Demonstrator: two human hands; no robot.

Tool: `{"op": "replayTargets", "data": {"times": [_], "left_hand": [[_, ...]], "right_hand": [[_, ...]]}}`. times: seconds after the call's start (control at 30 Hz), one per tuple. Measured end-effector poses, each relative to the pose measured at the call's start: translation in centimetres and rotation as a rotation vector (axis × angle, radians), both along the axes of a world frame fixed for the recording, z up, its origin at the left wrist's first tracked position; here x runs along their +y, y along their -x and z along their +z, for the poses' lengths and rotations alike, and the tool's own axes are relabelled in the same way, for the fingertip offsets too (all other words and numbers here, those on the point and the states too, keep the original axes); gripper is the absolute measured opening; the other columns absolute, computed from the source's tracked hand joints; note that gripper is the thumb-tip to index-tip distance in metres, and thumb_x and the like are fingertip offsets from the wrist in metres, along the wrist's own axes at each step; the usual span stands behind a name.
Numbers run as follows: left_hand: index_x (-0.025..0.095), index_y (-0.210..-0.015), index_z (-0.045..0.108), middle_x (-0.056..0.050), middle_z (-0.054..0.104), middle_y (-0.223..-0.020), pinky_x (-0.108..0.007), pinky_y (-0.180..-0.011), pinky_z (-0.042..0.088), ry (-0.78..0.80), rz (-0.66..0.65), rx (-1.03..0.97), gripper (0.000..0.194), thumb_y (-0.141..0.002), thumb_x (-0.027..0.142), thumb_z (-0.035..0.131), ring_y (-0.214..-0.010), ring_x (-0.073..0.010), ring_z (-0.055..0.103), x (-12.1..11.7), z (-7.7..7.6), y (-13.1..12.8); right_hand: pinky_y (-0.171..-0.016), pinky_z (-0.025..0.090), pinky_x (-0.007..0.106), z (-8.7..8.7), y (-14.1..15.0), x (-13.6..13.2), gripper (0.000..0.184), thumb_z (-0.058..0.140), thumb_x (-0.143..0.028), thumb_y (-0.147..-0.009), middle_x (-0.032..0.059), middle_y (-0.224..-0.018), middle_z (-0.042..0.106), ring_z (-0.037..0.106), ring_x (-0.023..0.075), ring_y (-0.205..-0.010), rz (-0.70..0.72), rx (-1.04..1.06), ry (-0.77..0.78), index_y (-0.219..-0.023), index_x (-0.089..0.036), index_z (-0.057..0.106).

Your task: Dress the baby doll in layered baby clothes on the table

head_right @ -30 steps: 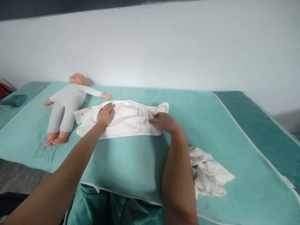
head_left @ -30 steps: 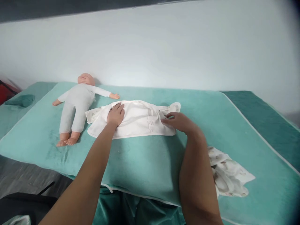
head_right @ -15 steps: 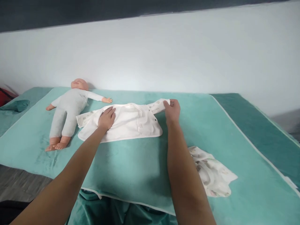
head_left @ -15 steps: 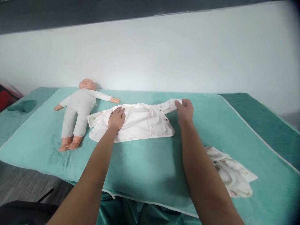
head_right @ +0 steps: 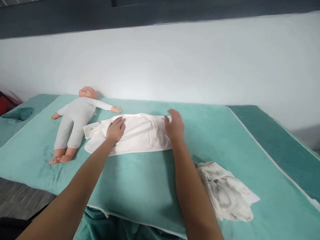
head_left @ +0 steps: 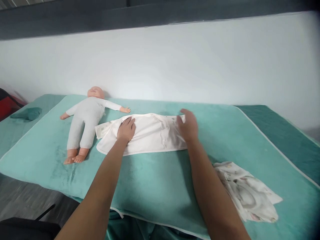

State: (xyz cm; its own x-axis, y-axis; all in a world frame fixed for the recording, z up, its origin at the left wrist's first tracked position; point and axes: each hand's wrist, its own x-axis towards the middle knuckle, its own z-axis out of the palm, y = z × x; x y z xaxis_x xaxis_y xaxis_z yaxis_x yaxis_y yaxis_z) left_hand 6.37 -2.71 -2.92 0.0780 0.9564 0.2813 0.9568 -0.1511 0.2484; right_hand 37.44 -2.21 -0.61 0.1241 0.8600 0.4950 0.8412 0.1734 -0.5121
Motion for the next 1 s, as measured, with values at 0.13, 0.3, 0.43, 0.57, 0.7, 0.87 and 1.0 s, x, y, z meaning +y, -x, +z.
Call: {"op": "replayTargets", "data": {"times": [0.13,0.3,0.43,0.57,0.7,0.87,1.0], "left_hand": [[0.028,-0.142,0.056,-0.001,0.050,-0.155,-0.041,-0.122,0.034,0.001,-0.002,0.004,0.047,-0.101,0.033,0.033,-0.145,-0.0208,0.042,0.0,0.0,0.0],[0.028,-0.143,0.056,-0.001,0.049,-0.155,-0.042,-0.122,0.034,0.006,0.001,0.007,0.048,-0.101,0.033,0.032,-0.145,-0.0209,0.042,0.0,-0.1,0.1],[0.027,-0.143,0.056,-0.002,0.050,-0.155,-0.042,-0.121,0.034,-0.009,-0.010,0.024,0.048,-0.101,0.033,0.033,-0.144,-0.0213,0.042,0.0,0.0,0.0],[0.027,-0.143,0.055,-0.002,0.049,-0.155,-0.041,-0.121,0.034,-0.020,-0.009,0.035,0.047,-0.101,0.031,0.033,-0.145,-0.0205,0.042,-0.1,0.1,-0.1],[0.025,-0.142,0.056,-0.003,0.050,-0.154,-0.042,-0.121,0.035,-0.024,-0.018,0.022,0.047,-0.101,0.031,0.034,-0.144,-0.0210,0.042,-0.1,0.1,-0.1],[0.026,-0.141,0.056,-0.003,0.051,-0.154,-0.042,-0.120,0.036,-0.034,-0.014,0.003,0.045,-0.101,0.032,0.036,-0.143,-0.0214,0.044,0.0,-0.3,0.0],[0.025,-0.140,0.058,-0.003,0.051,-0.153,-0.043,-0.120,0.036,-0.037,-0.013,-0.009,0.044,-0.101,0.031,0.039,-0.143,-0.0224,0.044,0.2,-0.5,0.1]], "right_hand": [[-0.120,0.029,0.050,-1.1,2.6,-0.9,0.057,0.036,-0.047,-0.101,0.0189,-0.155,0.043,0.035,0.0314,-0.146,0.231,-0.216,0.263,-0.146,-0.013,0.044],[-0.120,0.025,0.057,-1.7,3.4,-1.1,0.062,0.039,-0.051,-0.102,0.0208,-0.162,0.031,0.027,0.0353,-0.150,0.188,-0.331,0.381,-0.151,-0.012,0.039],[-0.123,0.016,0.059,0.0,4.6,-1.9,0.061,0.039,-0.046,-0.103,0.0199,-0.165,0.024,0.019,0.0349,-0.154,0.176,-0.316,0.227,-0.152,-0.010,0.038],[-0.125,0.019,0.051,1.0,7.2,-3.8,0.062,0.045,-0.050,-0.101,0.0151,-0.162,0.034,0.025,0.0295,-0.153,0.576,-0.347,0.212,-0.152,-0.014,0.042],[-0.124,0.013,0.061,0.3,8.9,-6.0,0.073,0.056,-0.058,-0.095,0.0154,-0.163,0.032,0.020,0.0345,-0.153,0.793,-0.439,0.291,-0.153,-0.016,0.041],[-0.124,0.017,0.059,-0.6,6.3,-8.1,0.075,0.063,-0.054,-0.093,0.0129,-0.162,0.033,0.025,0.0325,-0.152,0.746,-0.387,0.226,-0.155,-0.021,0.035],[-0.114,0.038,0.052,-1.1,2.5,-10.1,0.052,0.066,-0.039,-0.091,0.0128,-0.146,0.051,0.044,0.0329,-0.137,0.563,-0.298,0.155,-0.138,-0.023,0.053]]}}
